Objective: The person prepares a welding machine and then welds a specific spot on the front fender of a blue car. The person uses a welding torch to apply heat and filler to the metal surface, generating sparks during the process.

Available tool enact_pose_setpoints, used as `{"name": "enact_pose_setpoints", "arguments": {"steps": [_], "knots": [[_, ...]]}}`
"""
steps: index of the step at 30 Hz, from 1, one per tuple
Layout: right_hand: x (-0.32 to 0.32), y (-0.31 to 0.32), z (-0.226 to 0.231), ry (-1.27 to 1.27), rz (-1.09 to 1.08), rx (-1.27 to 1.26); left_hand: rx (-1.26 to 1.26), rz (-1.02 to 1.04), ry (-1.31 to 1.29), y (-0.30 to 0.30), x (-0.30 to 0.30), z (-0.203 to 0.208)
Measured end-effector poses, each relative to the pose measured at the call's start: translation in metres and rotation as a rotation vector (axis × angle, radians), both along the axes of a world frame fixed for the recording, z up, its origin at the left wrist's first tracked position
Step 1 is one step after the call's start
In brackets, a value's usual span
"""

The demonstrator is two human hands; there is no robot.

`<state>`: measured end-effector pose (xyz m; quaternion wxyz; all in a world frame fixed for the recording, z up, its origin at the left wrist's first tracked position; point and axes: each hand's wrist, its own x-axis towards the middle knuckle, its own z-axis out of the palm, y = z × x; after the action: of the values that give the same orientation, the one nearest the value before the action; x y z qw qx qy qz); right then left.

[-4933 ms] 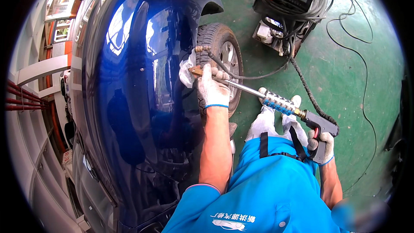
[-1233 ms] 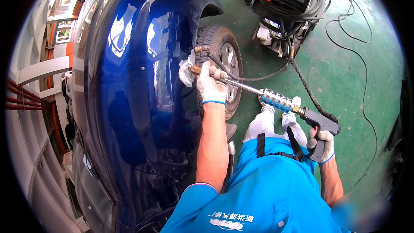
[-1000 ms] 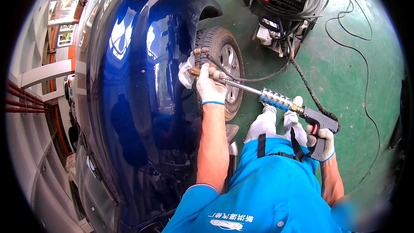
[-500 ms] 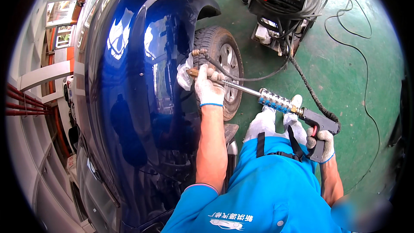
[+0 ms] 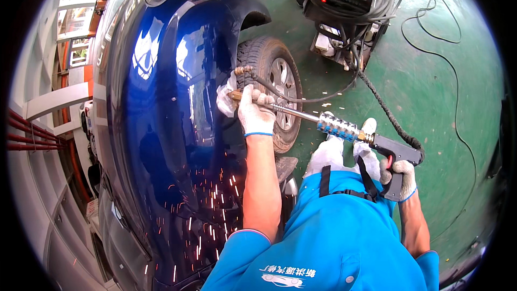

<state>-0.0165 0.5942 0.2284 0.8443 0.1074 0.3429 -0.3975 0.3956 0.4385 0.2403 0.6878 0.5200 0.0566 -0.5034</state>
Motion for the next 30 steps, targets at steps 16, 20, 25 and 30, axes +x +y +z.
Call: {"name": "enact_pose_setpoints", "arguments": {"steps": [16, 20, 25, 30], "knots": [[-0.003, -0.004, -0.004, -0.060, -0.023, 0.014, 0.092, -0.175, 0.215, 0.051, -0.149, -0.032], [-0.001, -0.006, -0.002, -0.069, -0.049, 0.024, 0.060, -0.129, 0.174, 0.050, -0.136, -0.023], [-0.004, -0.007, -0.001, -0.068, -0.060, 0.061, 0.095, -0.178, 0.130, 0.050, -0.148, -0.017], [-0.001, -0.003, -0.003, -0.073, -0.030, 0.052, 0.051, -0.152, 0.199, 0.059, -0.150, -0.030]]}}
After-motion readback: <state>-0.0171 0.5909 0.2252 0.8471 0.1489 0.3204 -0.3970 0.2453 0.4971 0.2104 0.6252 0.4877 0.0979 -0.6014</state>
